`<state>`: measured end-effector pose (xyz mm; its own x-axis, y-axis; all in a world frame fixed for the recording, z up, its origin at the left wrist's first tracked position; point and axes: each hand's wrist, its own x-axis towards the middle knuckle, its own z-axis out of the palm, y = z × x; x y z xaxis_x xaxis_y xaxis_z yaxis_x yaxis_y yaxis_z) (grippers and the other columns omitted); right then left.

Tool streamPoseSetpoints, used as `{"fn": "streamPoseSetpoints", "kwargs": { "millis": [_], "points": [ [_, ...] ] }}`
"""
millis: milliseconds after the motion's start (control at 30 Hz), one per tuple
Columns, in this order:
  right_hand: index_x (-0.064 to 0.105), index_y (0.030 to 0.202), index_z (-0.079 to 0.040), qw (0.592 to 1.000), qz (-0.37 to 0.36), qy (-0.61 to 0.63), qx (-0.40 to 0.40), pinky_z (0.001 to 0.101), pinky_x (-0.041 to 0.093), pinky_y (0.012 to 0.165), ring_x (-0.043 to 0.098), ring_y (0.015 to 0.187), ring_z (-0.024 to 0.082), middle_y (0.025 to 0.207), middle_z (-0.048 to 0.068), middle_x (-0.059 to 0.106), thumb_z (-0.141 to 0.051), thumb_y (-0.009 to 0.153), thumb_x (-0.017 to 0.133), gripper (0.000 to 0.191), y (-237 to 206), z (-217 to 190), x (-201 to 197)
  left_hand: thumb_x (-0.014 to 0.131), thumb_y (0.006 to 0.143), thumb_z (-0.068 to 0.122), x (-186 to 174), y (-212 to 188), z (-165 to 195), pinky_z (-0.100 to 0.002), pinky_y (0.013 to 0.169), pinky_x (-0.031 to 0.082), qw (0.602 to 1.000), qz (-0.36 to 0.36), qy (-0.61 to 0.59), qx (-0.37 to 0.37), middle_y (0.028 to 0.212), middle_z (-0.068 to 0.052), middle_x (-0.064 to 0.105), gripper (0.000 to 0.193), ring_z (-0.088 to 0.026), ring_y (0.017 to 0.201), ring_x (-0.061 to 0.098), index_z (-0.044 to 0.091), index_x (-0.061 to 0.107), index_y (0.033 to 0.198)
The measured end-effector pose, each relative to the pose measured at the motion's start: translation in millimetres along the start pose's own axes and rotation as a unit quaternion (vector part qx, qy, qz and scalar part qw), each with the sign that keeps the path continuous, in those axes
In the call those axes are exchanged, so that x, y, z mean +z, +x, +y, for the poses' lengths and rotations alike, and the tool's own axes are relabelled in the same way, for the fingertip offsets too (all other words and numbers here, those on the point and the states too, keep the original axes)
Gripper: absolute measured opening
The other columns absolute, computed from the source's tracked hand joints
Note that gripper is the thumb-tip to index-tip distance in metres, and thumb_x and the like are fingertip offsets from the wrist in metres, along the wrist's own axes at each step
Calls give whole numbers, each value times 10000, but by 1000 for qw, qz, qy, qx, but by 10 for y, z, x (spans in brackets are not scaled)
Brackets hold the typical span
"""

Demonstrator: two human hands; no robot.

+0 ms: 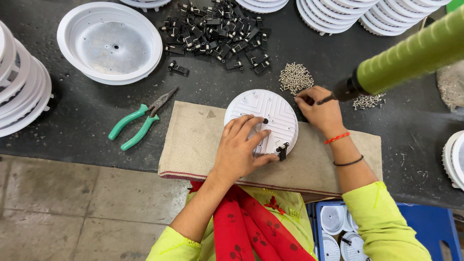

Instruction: The person assembles white circular light fixture bases by inserting black plastic clips and driving screws with a green cordless drill. They repeatedly pick up a base, place clips, fasten screws, and set the finished unit aside on the table.

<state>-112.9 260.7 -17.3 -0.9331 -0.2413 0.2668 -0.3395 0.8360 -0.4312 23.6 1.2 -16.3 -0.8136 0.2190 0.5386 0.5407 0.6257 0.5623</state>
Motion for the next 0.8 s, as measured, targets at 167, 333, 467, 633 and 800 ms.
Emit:
{"fn": "streamPoseSetpoints", "kwargs": {
  "millis": [167, 333, 467, 633, 800],
  "points": [
    [792, 973, -73, 998, -43, -7, -37, 344, 546, 681, 689, 734, 229, 860, 100, 716, -180, 869, 797, 150, 88, 1, -81, 866, 700, 507, 0, -5, -11, -505, 1148, 362, 1000, 3, -1, 4, 1373, -104, 598, 625, -328, 1359, 493, 98, 728, 1152],
    [792, 929, -68, 999, -42, -1, -35, 335, 552, 689, 695, 728, 225, 849, 104, 716, -189, 855, 815, 143, 77, 11, -89, 866, 702, 496, -7, -10, -17, -505, 1147, 363, 1000, 2, -4, 7, 1372, -106, 598, 617, -330, 1356, 494, 101, 727, 1155],
    [800, 942, -68, 998, -60, 32, -20, 320, 554, 702, 705, 748, 207, 873, 97, 731, -164, 865, 802, 123, 54, 77, -131, 868, 696, 504, -8, -9, -7, -508, 1144, 357, 1000, 4, -7, 2, 1367, -104, 597, 620, -330, 1353, 492, 101, 727, 1145],
    [801, 984, -77, 992, -100, 73, 11, 293, 564, 728, 718, 783, 167, 909, 78, 750, -159, 857, 799, 151, 86, 123, -179, 872, 684, 512, -15, 10, 9, -508, 1140, 357, 1000, 5, -1, 0, 1358, -95, 599, 621, -324, 1347, 491, 105, 730, 1132],
    [810, 1040, -122, 990, -127, 60, 28, 290, 558, 738, 713, 794, 158, 931, 54, 761, -160, 876, 783, 170, 108, 146, -231, 874, 681, 506, -21, 14, 11, -495, 1137, 364, 1000, 4, -8, -4, 1355, -87, 611, 615, -318, 1346, 502, 103, 733, 1123]
  ]
}}
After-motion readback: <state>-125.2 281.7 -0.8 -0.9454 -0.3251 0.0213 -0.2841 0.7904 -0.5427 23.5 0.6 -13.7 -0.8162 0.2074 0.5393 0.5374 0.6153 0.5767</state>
